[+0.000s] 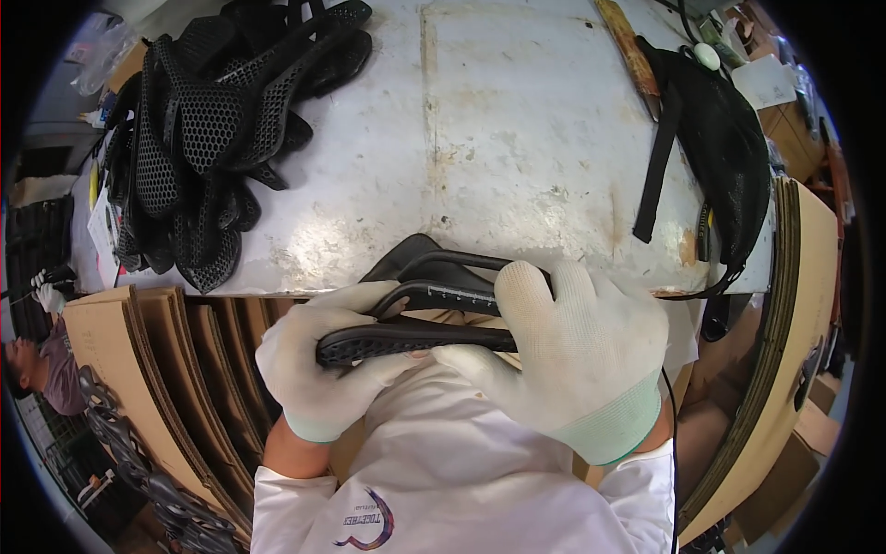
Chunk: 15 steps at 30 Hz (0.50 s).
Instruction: Assembling 3D-printed mesh saddle pads onto plastic bicycle saddle bases by hand.
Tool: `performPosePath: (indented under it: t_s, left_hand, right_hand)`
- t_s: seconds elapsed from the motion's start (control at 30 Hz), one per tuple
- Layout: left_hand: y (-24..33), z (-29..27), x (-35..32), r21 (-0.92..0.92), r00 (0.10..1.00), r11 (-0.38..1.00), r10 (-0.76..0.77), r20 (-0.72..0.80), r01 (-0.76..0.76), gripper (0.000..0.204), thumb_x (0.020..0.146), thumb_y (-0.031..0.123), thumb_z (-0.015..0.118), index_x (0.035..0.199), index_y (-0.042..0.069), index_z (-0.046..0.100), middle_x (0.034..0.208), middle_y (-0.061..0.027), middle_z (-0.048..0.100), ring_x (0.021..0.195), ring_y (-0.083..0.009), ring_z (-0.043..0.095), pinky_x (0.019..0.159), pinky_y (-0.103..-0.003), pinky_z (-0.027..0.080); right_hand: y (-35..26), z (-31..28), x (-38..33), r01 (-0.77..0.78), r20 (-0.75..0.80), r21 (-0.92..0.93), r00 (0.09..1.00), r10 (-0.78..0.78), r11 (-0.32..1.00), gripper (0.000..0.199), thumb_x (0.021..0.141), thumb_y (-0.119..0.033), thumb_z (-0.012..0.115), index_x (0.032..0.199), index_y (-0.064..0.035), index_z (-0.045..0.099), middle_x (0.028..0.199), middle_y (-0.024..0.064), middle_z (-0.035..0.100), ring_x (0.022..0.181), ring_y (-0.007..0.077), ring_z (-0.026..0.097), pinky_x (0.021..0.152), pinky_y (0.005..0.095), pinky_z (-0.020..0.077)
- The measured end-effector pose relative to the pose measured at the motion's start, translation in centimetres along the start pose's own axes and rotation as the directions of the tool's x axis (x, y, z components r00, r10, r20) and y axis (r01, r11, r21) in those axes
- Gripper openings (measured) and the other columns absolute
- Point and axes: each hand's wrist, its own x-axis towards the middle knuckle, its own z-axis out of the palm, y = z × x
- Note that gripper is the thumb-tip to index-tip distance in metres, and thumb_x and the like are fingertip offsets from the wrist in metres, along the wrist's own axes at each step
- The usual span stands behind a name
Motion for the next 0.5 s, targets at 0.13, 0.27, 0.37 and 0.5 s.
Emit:
performPosePath:
  t_s: [0.13,0.27,0.37,0.5]
  left_hand:
    - [-0.1,-0.1,0.1,0.030,0.999,0.999,0.032,-0.021,-0.032,0.048,0.068,0.013,0.101,0.094,-0.002,0.064,0.101,-0.0214,0.081,0.082,-0.0233,0.080,0.071,-0.029,0.062]
    - [0.6,-0.4,0.5,0.108,0.999,0.994,0.001,0.053,-0.007,0.057,0.069,0.015,0.101,0.110,-0.005,0.069,0.098,-0.0157,0.081,0.080,-0.0220,0.079,0.075,-0.029,0.062]
    - [-0.1,0.3,1.0,0.066,0.999,0.998,0.014,0.042,-0.016,0.065,0.066,0.018,0.103,0.118,-0.005,0.070,0.104,-0.0152,0.080,0.086,-0.0214,0.078,0.078,-0.029,0.061]
    - [-3.1,0.5,1.6,-0.413,0.999,0.910,0.004,-0.036,-0.018,0.114,0.064,0.028,0.105,0.152,-0.009,0.042,0.148,-0.0240,0.057,0.138,-0.0336,0.057,0.117,-0.044,0.044]
  right_hand:
    - [-0.2,0.1,0.2,0.004,-0.024,-0.026,1.000,-0.004,1.000,0.061,0.077,-0.068,0.079,0.089,-0.0112,0.062,0.080,0.0068,0.063,0.063,0.0268,0.067,0.055,0.0399,0.0496]
    - [-0.1,0.5,0.0,0.001,-0.053,-0.035,0.999,-0.003,0.999,0.063,0.080,-0.070,0.076,0.088,-0.0098,0.060,0.076,0.0072,0.062,0.062,0.0266,0.066,0.055,0.0398,0.0484]
    - [1.6,2.3,-0.3,0.013,-0.060,0.040,0.998,-0.011,0.999,0.065,0.083,-0.073,0.071,0.092,-0.0101,0.060,0.075,0.0085,0.060,0.061,0.0272,0.065,0.054,0.0413,0.0483]
    - [4.2,2.6,-0.7,-0.211,0.196,0.510,0.972,0.126,0.834,0.074,0.099,-0.070,0.057,0.117,0.0015,0.061,0.091,0.0152,0.069,0.081,0.0296,0.072,0.073,0.0413,0.0556]
